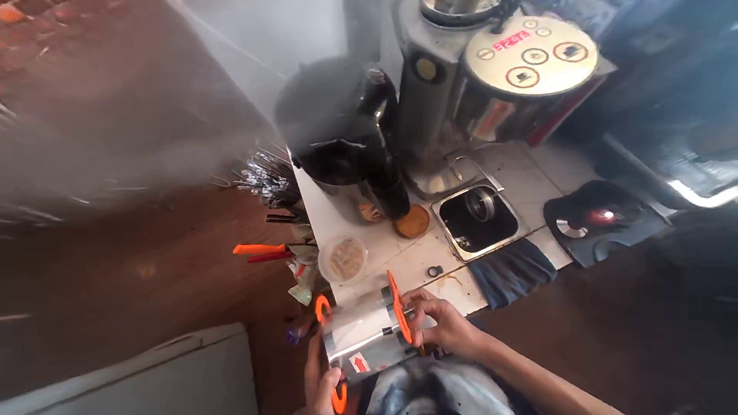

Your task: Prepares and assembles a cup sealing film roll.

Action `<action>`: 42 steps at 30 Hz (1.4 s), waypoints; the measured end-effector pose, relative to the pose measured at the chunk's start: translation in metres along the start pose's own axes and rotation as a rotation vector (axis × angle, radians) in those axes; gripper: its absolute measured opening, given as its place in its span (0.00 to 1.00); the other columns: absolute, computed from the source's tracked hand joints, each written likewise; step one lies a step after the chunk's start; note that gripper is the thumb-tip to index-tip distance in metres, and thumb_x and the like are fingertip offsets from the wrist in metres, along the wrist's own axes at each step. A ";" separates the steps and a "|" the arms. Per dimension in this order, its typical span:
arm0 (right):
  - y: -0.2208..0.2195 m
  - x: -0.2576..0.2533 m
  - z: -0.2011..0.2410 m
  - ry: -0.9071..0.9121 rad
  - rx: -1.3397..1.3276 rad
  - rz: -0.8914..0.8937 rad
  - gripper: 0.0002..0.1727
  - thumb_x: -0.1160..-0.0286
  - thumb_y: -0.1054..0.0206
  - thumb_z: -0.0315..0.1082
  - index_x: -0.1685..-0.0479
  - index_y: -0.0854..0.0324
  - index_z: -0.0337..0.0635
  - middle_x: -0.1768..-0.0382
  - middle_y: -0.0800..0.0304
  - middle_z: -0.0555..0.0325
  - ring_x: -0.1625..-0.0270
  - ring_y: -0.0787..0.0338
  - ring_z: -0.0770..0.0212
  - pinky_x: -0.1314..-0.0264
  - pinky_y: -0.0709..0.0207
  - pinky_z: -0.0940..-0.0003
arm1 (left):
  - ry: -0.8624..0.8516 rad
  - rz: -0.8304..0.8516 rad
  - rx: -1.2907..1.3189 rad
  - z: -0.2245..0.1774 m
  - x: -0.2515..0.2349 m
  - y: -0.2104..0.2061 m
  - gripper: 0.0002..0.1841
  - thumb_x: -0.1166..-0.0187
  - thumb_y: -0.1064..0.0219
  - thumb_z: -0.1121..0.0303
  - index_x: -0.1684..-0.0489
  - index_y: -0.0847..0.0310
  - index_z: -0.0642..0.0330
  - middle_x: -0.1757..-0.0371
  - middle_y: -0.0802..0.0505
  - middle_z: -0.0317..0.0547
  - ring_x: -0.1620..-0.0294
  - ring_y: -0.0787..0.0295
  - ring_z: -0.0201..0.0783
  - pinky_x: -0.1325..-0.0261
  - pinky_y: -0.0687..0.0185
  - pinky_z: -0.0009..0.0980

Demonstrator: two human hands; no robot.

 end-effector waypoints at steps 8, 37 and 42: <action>0.013 -0.029 0.007 -0.277 0.072 0.184 0.46 0.39 0.15 0.43 0.16 0.32 0.46 0.17 0.27 0.54 0.20 0.22 0.56 0.23 0.21 0.54 | 0.358 -0.157 0.129 0.002 -0.011 0.013 0.46 0.12 0.78 0.35 0.12 0.48 0.70 0.19 0.22 0.53 0.24 0.22 0.34 0.26 0.22 0.35; -0.003 -0.007 0.000 -0.255 0.238 -0.006 0.16 0.23 0.29 0.29 0.39 0.20 0.37 0.39 0.11 0.55 0.37 0.09 0.65 0.34 0.12 0.66 | 0.002 -0.108 0.151 0.016 -0.065 -0.013 0.38 0.15 0.52 0.41 0.27 0.32 0.73 0.50 0.08 0.43 0.50 0.11 0.29 0.43 0.16 0.25; -0.003 -0.012 0.001 -0.281 0.261 0.022 0.16 0.26 0.28 0.29 0.41 0.20 0.38 0.42 0.10 0.56 0.40 0.08 0.67 0.37 0.11 0.68 | 0.026 -0.164 0.095 0.013 -0.060 -0.017 0.35 0.15 0.53 0.45 0.28 0.32 0.75 0.48 0.10 0.44 0.48 0.14 0.26 0.42 0.19 0.23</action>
Point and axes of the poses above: each hand's wrist, its own x-axis away from the middle knuckle, its own y-axis out of the back of the hand, z = x × y, the point moved 4 cm from there along -x, towards the middle knuckle
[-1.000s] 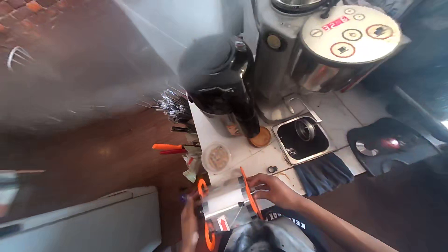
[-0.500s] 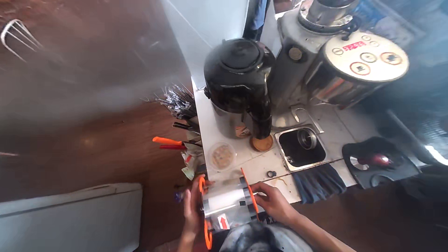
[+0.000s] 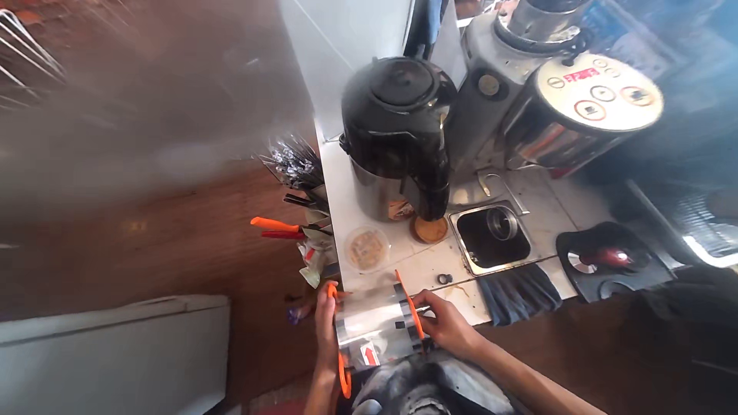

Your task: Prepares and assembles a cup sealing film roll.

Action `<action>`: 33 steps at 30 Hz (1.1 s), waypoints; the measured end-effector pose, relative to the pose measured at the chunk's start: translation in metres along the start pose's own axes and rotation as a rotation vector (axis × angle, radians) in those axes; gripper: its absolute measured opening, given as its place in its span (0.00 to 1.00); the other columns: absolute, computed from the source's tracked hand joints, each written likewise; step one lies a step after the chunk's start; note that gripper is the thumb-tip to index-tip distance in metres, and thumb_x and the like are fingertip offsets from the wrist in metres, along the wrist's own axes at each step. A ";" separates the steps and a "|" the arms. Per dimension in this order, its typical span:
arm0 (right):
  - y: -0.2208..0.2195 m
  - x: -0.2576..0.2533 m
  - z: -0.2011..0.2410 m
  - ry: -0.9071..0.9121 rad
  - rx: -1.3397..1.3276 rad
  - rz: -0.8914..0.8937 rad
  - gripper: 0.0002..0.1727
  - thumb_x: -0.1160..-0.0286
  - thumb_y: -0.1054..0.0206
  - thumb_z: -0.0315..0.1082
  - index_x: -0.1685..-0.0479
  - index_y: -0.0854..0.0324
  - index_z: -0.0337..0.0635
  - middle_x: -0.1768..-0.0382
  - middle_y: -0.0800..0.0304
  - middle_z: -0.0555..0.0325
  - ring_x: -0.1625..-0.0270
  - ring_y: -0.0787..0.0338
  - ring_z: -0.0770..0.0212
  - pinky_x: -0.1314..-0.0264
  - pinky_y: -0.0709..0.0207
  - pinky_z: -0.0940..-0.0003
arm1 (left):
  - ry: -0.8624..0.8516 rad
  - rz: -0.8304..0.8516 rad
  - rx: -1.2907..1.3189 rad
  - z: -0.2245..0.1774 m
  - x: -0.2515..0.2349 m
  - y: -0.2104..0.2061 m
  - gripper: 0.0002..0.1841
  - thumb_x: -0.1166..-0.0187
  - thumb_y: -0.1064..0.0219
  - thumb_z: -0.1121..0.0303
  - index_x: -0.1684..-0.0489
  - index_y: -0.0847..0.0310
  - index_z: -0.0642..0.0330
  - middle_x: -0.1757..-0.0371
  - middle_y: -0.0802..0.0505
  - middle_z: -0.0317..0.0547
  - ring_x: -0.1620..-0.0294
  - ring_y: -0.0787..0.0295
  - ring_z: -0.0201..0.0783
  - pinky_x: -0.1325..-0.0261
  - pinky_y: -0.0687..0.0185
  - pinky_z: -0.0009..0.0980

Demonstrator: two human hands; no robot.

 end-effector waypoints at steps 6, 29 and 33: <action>0.005 0.001 0.007 -0.047 -0.004 0.144 0.22 0.23 0.28 0.31 0.31 0.25 0.38 0.34 0.14 0.53 0.32 0.11 0.62 0.28 0.15 0.62 | 0.010 -0.007 -0.009 -0.003 0.002 0.001 0.36 0.16 0.51 0.45 0.28 0.32 0.75 0.50 0.09 0.44 0.50 0.13 0.27 0.44 0.17 0.24; 0.075 -0.005 0.020 0.042 0.363 -0.095 0.18 0.31 0.22 0.36 0.43 0.11 0.39 0.46 0.06 0.52 0.46 0.05 0.61 0.38 0.10 0.61 | 0.049 -0.031 0.182 0.008 -0.001 0.003 0.42 0.12 0.67 0.36 0.28 0.31 0.71 0.54 0.06 0.42 0.54 0.08 0.31 0.48 0.11 0.28; 0.049 0.010 0.012 0.109 0.039 -0.061 0.18 0.32 0.22 0.29 0.42 0.12 0.36 0.42 0.08 0.53 0.40 0.07 0.61 0.34 0.10 0.62 | 0.040 -0.024 0.159 0.007 -0.001 0.003 0.40 0.11 0.69 0.39 0.29 0.30 0.70 0.53 0.06 0.40 0.53 0.08 0.30 0.47 0.11 0.28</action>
Point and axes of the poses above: each hand's wrist, its own x-axis away from the middle knuckle, its own y-axis out of the back of the hand, z = x × y, the point moved 4 cm from there along -x, towards the middle knuckle
